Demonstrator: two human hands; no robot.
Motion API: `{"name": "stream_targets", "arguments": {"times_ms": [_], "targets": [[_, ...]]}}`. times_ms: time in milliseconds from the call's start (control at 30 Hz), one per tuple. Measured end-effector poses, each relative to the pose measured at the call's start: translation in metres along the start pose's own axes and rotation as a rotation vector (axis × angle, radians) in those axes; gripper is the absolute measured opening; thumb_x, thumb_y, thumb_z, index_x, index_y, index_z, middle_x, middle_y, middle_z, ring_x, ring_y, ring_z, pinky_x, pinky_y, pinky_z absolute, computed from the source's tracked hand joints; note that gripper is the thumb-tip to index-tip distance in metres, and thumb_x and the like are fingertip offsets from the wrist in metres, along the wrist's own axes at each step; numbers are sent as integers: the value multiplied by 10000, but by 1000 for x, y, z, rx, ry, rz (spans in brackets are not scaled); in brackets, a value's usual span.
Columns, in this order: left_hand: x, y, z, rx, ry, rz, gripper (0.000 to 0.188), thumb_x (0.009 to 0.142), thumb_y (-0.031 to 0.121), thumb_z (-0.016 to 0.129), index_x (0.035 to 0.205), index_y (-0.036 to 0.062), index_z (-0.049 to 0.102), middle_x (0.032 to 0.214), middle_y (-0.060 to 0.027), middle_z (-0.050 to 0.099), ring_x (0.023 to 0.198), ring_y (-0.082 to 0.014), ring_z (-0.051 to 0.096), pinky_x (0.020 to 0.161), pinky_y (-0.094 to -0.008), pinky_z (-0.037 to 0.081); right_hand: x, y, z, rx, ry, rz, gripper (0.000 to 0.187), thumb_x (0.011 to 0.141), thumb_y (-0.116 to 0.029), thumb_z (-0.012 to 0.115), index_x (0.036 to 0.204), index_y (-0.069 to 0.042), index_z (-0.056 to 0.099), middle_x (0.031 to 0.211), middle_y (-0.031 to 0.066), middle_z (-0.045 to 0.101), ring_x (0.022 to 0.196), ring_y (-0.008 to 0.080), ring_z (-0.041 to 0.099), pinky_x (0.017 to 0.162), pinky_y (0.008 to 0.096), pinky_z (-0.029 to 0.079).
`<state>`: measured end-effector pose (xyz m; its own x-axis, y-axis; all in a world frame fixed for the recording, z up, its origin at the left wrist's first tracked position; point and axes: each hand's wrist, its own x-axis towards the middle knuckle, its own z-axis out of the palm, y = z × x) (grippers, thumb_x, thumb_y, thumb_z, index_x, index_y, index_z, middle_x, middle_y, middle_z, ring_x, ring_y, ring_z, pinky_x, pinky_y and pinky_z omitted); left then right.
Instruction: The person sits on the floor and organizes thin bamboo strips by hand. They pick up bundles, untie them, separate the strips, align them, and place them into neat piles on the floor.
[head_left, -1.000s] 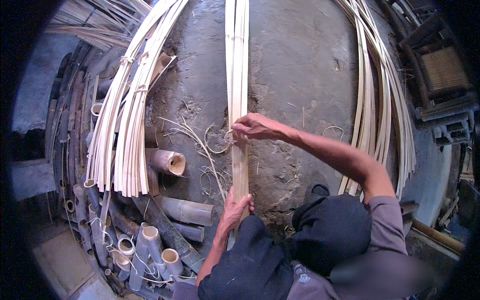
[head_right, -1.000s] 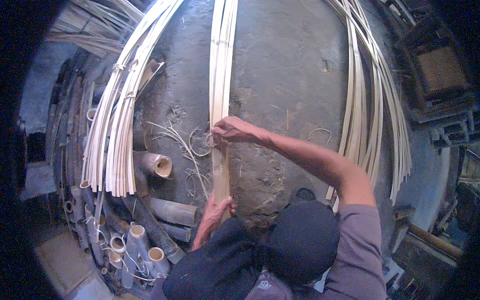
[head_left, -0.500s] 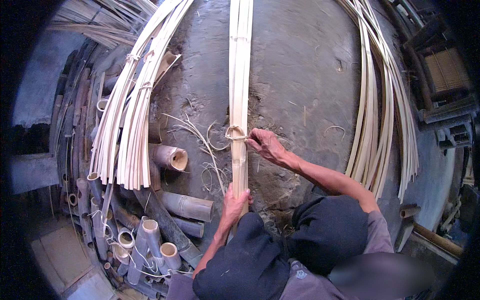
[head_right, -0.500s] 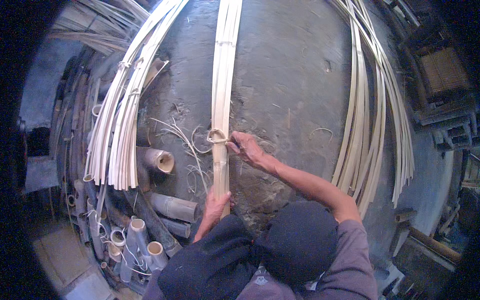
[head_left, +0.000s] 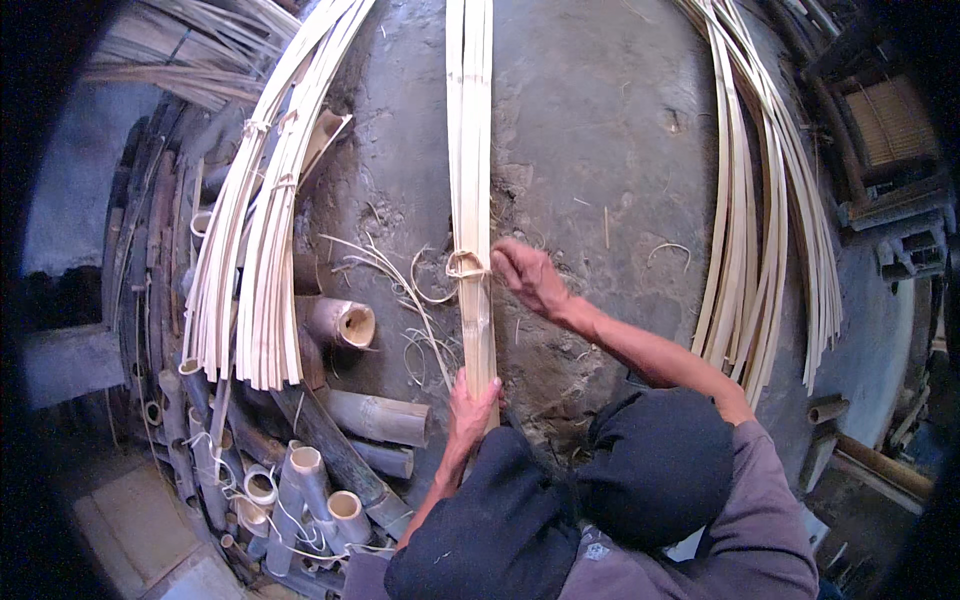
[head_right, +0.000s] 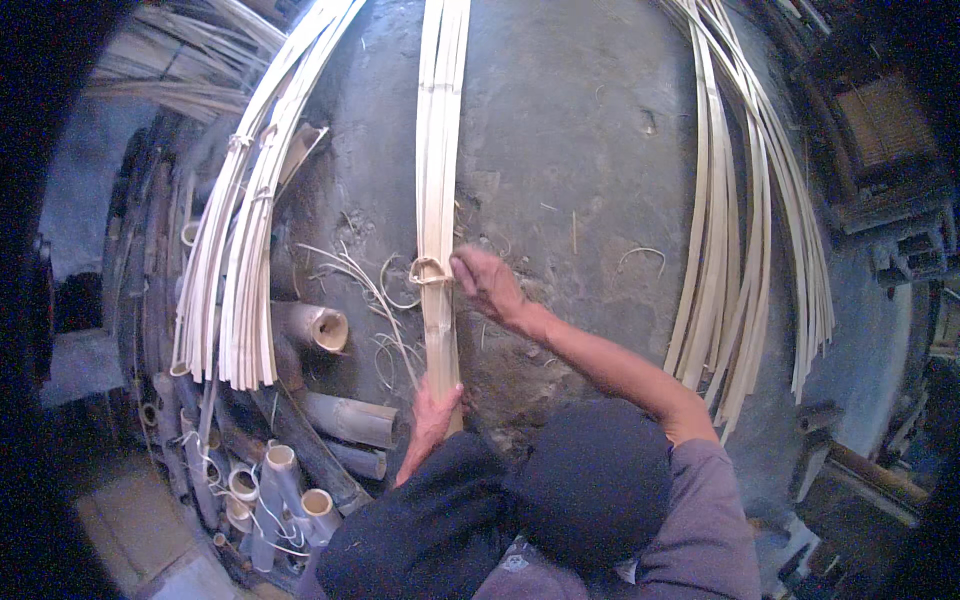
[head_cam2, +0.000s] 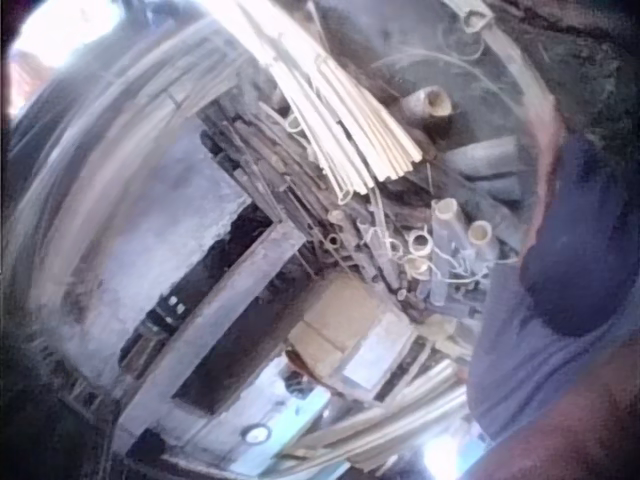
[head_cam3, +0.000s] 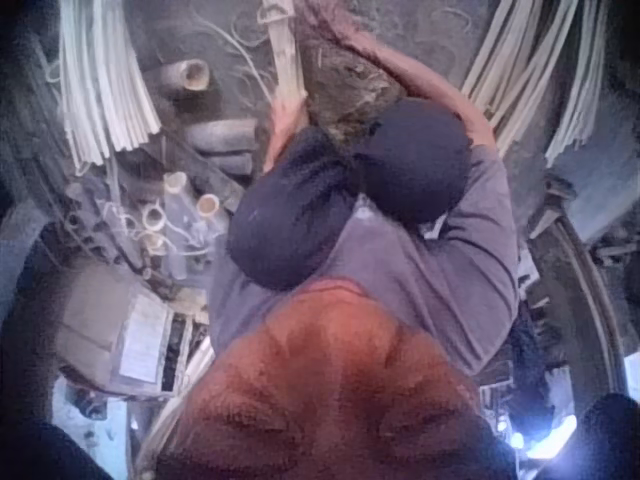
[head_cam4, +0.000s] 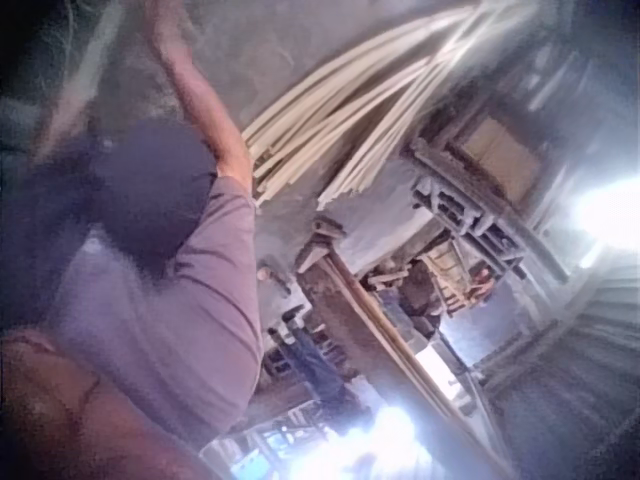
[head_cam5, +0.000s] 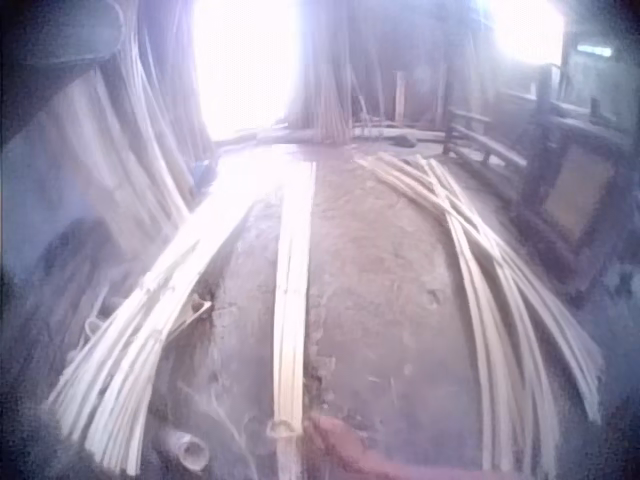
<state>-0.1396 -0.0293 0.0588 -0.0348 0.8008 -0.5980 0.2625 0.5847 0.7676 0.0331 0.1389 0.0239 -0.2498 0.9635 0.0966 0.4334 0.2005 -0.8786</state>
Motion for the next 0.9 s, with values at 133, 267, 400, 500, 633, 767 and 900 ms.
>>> {"name": "stream_targets", "arguments": {"times_ms": [133, 267, 400, 500, 633, 767, 900], "targets": [[3, -8, -6, -15, -50, -105, 465, 824, 240, 689, 1166, -13, 502, 927, -141, 654, 834, -257, 661, 739, -380, 522, 21, -6, -7, -55, -133, 17, 270, 903, -268, 623, 964, -8, 584, 773, 127, 606, 705, 238, 603, 649, 355, 484], [21, -3, -16, 345, 74, 147, 585, 794, 307, 717, 1210, -33, 485, 990, -210, 652, 930, -338, 641, 814, -418, 502, 42, 6, 3, -72, -320, 133, 308, 849, -303, 657, 913, -3, 625, 753, 130, 634, 695, 234, 625, 633, 352, 494], [83, 28, -1, 279, 276, 371, 614, 779, 380, 733, 1173, -28, 497, 949, -264, 644, 889, -417, 637, 784, -464, 500, 61, 17, 3, -198, -413, 165, 322, 797, -321, 683, 866, -8, 656, 805, 158, 673, 753, 296, 665, 663, 390, 519], [109, 60, 3, 283, 294, 216, 572, 793, 416, 709, 1110, -20, 517, 929, -282, 639, 881, -454, 624, 769, -477, 498, 68, -7, 7, -388, -447, 142, 344, 767, -346, 712, 884, -26, 662, 853, 180, 678, 828, 360, 661, 707, 433, 529], [134, 50, 9, 263, 337, 133, 452, 871, 415, 609, 987, -17, 543, 872, -297, 625, 853, -469, 611, 729, -491, 483, 75, -12, 14, -539, -495, 178, 371, 752, -362, 717, 879, -17, 670, 848, 212, 673, 824, 376, 662, 703, 447, 531], [135, 42, 8, 218, 329, 258, 392, 934, 372, 527, 937, -19, 553, 852, -289, 610, 833, -461, 603, 701, -485, 462, 83, -9, 11, -503, -504, 102, 350, 719, -333, 696, 839, -5, 682, 811, 236, 669, 775, 393, 660, 676, 455, 528], [133, 40, 5, 49, 267, 351, 347, 958, 322, 496, 959, -22, 546, 871, -280, 599, 833, -460, 585, 694, -475, 447, 83, -16, 15, -413, -492, 108, 336, 715, -272, 674, 906, 3, 648, 812, 235, 659, 786, 377, 661, 682, 449, 515]]}}
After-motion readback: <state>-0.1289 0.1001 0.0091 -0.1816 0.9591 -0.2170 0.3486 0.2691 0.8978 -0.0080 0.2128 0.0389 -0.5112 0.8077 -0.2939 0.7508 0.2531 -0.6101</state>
